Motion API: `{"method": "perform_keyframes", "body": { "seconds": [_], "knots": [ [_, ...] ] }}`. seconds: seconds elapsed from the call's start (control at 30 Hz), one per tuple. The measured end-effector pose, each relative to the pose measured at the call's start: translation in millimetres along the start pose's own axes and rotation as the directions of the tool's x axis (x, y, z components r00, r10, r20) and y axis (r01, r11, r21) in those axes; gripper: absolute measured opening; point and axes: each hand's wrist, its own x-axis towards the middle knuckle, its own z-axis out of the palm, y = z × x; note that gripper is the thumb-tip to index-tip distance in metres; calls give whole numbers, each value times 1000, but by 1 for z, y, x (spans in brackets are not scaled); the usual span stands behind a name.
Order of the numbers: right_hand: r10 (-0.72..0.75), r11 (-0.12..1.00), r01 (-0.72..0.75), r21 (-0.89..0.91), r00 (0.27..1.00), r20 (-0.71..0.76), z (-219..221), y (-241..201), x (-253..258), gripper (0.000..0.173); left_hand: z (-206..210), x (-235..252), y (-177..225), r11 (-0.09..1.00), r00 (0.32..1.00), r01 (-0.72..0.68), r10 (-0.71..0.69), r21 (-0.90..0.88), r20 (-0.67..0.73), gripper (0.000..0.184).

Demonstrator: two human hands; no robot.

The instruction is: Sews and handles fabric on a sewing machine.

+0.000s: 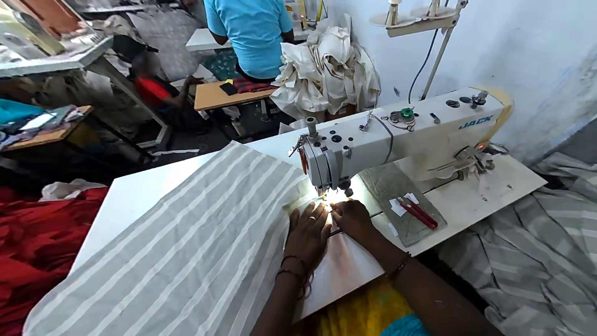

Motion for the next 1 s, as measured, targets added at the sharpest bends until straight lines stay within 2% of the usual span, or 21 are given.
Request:
{"method": "perform_keyframes", "body": {
  "seconds": [0.1,0.13,0.23,0.3,0.4,0.47,0.53,0.6,0.67,0.7,0.8,0.9,1.0],
  "knots": [
    [75,996,-80,43,992,104,-12,7,2,26,-3,0,3,998,997,54,-55,25,52,57],
    [104,993,-108,43,990,92,-21,13,-4,29,-3,-1,4,996,996,84,-85,18,35,61],
    [132,976,-169,-137,961,-241,-51,49,-42,33,-7,4,4,985,985,172,-172,3,31,80],
    [212,935,-285,-212,927,-311,-76,77,-58,36,-13,11,4,977,973,214,-215,21,80,85],
    [303,894,-353,-276,930,-209,-96,117,-62,44,-23,26,1,966,962,241,-250,88,110,81],
    [276,904,-303,-302,952,-131,-101,135,-61,41,-30,32,1,965,957,245,-257,97,136,76],
    [233,915,-261,-307,964,-127,-104,142,-61,39,-34,32,3,956,941,286,-294,70,167,77],
    [171,929,-227,-294,964,-204,-103,138,-64,38,-36,25,6,931,913,365,-362,20,186,81],
    [18,952,-105,-289,957,-289,-89,125,-65,36,-35,11,8,889,879,456,-445,-31,174,81],
    [-54,957,-32,-289,957,-285,-78,111,-65,36,-35,3,9,868,860,495,-483,-43,166,79],
    [-181,940,135,-315,976,-122,-34,52,-63,37,-32,-18,15,844,841,534,-524,-52,133,59],
    [-136,937,148,-316,989,63,-2,-1,-42,34,-28,-30,23,863,866,500,-498,-69,49,37],
    [-122,947,134,-291,991,59,19,-21,-19,28,-25,-33,23,875,876,482,-483,-48,-15,31]
  ]
}}
